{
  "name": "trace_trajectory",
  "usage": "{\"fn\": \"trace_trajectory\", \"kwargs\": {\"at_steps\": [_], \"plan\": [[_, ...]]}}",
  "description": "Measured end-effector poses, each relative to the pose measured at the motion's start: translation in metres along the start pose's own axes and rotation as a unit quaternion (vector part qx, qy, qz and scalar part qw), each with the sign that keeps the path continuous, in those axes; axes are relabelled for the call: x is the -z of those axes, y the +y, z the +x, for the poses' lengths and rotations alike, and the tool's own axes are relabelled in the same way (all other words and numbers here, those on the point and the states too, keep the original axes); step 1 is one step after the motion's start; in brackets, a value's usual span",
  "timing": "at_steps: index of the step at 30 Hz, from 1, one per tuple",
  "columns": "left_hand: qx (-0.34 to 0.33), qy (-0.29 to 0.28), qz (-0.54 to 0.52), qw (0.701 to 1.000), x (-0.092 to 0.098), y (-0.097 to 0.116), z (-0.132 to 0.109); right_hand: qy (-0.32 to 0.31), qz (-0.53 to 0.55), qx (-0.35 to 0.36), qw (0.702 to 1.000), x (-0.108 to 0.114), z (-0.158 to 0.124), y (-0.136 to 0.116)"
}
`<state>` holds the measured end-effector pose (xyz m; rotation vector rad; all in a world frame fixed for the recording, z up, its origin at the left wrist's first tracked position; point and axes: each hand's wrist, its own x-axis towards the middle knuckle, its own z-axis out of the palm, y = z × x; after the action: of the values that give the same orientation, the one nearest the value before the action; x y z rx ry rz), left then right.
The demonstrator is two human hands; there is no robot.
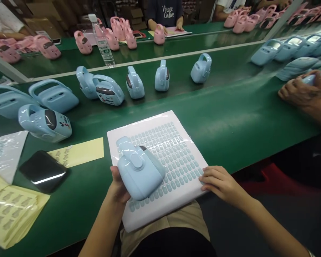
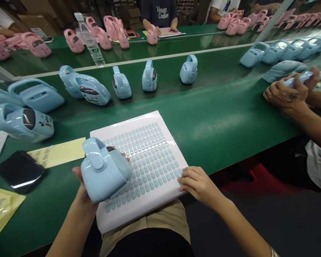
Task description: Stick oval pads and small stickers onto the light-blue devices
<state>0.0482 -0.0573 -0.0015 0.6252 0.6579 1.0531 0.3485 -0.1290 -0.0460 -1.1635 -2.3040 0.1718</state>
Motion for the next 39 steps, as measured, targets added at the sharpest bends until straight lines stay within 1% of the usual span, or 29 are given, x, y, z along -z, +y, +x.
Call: {"fn": "trace_trajectory", "kwargs": {"at_steps": [2,4,9,11,13,16,19,23,24,25,26,27,29,30,31,33,34,37,39], "plan": [[0.02,-0.004,-0.009,1.0,0.002,-0.001,-0.001,0.03,-0.002,0.01,1.0,-0.004,-0.003,0.0],[0.032,-0.009,-0.017,0.999,0.001,-0.003,-0.001,0.044,-0.003,0.02,0.999,-0.008,-0.003,0.0],[0.027,-0.026,-0.021,0.999,-0.002,-0.009,-0.002,0.072,-0.016,0.034,0.997,-0.013,-0.004,-0.006],[0.028,-0.031,-0.016,0.999,0.001,-0.01,-0.004,0.092,-0.024,0.035,0.995,-0.015,-0.009,-0.012],[0.031,-0.029,-0.011,0.999,0.006,-0.01,-0.005,0.095,-0.03,0.035,0.994,-0.017,-0.013,-0.018],[0.048,-0.019,0.002,0.999,0.015,-0.01,-0.005,0.069,-0.035,0.04,0.996,-0.017,-0.013,-0.023],[0.053,-0.011,0.013,0.998,0.021,-0.01,-0.002,0.027,-0.025,0.051,0.998,-0.013,-0.005,-0.019],[0.038,-0.009,0.014,0.999,0.019,-0.011,-0.002,-0.028,0.044,-0.01,0.999,0.001,0.018,-0.015],[0.033,-0.012,0.017,0.999,0.018,-0.011,-0.002,-0.032,0.067,-0.02,0.997,0.005,0.026,-0.016],[0.028,-0.02,0.024,0.999,0.016,-0.011,-0.003,-0.019,0.089,-0.018,0.996,0.009,0.036,-0.019],[0.024,-0.031,0.033,0.999,0.015,-0.011,-0.003,0.016,0.11,-0.004,0.994,0.013,0.046,-0.024],[0.022,-0.042,0.045,0.998,0.013,-0.011,-0.004,0.072,0.129,0.016,0.989,0.015,0.057,-0.031],[0.019,-0.061,0.074,0.995,0.008,-0.01,-0.006,0.209,0.155,0.07,0.963,0.017,0.077,-0.047],[0.017,-0.065,0.088,0.994,0.006,-0.009,-0.007,0.259,0.157,0.099,0.948,0.015,0.087,-0.055],[0.015,-0.065,0.103,0.992,0.004,-0.008,-0.008,0.288,0.154,0.124,0.937,0.013,0.095,-0.063],[0.017,-0.066,0.13,0.989,0.001,-0.005,-0.011,0.303,0.144,0.161,0.928,0.006,0.106,-0.074],[0.022,-0.065,0.138,0.988,0.0,-0.004,-0.012,0.303,0.142,0.167,0.927,0.002,0.11,-0.078],[0.041,-0.059,0.146,0.987,0.001,-0.001,-0.015,0.318,0.145,0.158,0.923,-0.006,0.116,-0.083],[0.049,-0.058,0.145,0.987,0.003,0.0,-0.016,0.324,0.138,0.151,0.924,-0.007,0.117,-0.084]]}}
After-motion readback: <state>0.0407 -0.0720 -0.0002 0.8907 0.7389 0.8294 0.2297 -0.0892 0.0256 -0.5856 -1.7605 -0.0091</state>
